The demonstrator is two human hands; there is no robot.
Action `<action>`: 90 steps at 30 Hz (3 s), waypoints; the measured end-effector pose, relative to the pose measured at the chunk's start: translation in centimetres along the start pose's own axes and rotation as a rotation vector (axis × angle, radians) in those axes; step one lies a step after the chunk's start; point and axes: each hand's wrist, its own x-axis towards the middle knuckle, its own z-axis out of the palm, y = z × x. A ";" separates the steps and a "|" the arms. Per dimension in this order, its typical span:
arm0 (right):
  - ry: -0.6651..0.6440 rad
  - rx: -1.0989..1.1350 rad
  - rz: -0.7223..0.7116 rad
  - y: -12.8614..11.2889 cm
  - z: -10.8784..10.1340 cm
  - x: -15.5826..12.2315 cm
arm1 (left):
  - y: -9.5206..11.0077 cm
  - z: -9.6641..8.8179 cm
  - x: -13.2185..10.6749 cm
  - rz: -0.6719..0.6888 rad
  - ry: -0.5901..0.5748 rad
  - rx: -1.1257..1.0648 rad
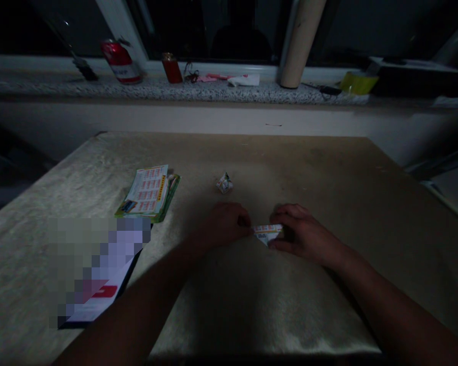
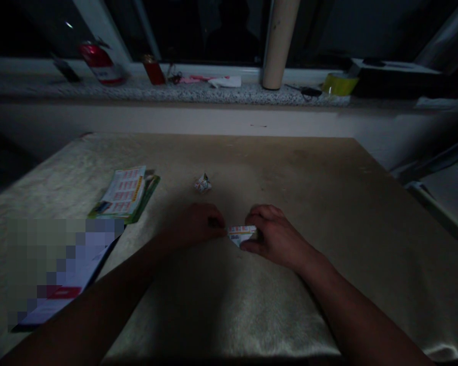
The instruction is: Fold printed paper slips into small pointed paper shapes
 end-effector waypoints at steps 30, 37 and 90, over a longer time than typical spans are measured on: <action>0.159 1.089 0.206 -0.5 0.6 0.0 | 2.2 1.0 -0.9 0.205 -0.125 -0.666; 0.180 0.963 0.175 -0.3 0.5 0.0 | 2.3 1.0 -0.9 0.234 -0.110 -0.543; 0.337 0.478 0.015 -2.2 1.7 -0.2 | 3.5 3.3 -1.0 0.326 0.057 -0.622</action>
